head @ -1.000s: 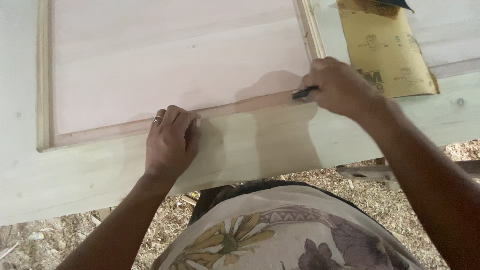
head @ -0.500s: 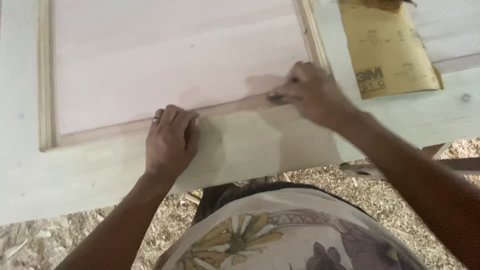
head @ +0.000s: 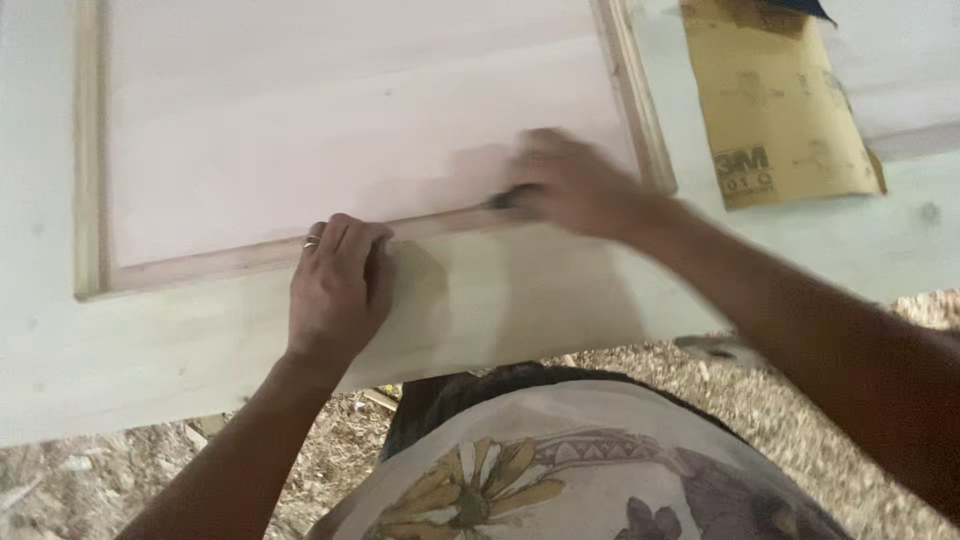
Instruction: The person sands the inner edges and recessed panels of a wooden door using a small piece of sandpaper by hand.
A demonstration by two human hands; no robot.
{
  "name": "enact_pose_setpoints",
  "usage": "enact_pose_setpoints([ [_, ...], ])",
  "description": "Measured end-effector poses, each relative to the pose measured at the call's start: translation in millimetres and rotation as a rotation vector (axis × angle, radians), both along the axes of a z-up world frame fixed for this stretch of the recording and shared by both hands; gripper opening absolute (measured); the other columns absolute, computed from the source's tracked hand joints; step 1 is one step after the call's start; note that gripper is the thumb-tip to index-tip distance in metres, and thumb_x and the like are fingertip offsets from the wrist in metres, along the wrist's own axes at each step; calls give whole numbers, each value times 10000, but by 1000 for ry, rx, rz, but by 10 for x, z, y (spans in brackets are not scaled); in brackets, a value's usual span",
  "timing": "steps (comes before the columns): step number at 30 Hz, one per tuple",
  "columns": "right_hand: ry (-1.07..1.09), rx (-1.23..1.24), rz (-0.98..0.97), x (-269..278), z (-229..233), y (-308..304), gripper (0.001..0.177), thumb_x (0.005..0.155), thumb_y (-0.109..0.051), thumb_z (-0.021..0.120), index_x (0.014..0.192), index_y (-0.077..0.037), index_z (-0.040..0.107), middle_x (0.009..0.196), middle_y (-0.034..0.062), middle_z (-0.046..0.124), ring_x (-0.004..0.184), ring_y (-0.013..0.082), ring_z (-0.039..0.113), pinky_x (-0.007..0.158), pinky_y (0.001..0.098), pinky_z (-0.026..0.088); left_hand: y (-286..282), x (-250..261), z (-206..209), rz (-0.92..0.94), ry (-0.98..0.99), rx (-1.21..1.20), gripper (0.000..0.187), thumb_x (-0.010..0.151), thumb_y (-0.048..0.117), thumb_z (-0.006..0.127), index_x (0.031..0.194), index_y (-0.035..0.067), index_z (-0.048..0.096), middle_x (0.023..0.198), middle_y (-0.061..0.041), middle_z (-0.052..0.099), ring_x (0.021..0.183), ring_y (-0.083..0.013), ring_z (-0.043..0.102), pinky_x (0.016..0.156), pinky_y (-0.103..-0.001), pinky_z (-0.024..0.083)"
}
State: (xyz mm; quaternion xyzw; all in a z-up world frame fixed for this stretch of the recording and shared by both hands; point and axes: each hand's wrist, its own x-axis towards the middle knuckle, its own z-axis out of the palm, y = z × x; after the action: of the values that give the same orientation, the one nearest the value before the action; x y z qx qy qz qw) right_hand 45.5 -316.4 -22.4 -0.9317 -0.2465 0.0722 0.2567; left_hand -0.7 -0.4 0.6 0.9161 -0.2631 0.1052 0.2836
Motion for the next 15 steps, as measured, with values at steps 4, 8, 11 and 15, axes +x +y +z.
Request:
enact_pose_setpoints([
  [4,-13,-95,-18,-42,163,-426,189,915,-266,706,1018,-108,712,956,90,582,969,291,603,834,479,521,31,-4,-6,25,18,0,91,971,74,628,1046,24,637,984,-153,620,934,-355,613,824,-478,520],
  [8,-17,19,-56,-81,110,-163,187,934,-275,693,1004,-101,693,974,75,584,986,273,607,843,457,535,21,5,-8,24,62,16,90,979,90,632,1035,22,615,967,-151,622,913,-354,618,819,-488,512],
  [11,-129,22,42,1,-52,515,175,925,-270,712,971,-102,699,1016,91,595,1046,314,567,877,491,489,25,16,-39,3,35,-11,126,988,90,622,1080,12,585,993,-160,621,939,-382,612,860,-501,505],
  [15,-161,156,89,63,-50,1085,96,889,-134,657,973,-91,675,1037,96,591,1062,307,575,921,457,504,61,17,-65,17,33,14,121,980,95,602,1047,16,539,1022,-169,616,964,-398,608,870,-512,490],
])
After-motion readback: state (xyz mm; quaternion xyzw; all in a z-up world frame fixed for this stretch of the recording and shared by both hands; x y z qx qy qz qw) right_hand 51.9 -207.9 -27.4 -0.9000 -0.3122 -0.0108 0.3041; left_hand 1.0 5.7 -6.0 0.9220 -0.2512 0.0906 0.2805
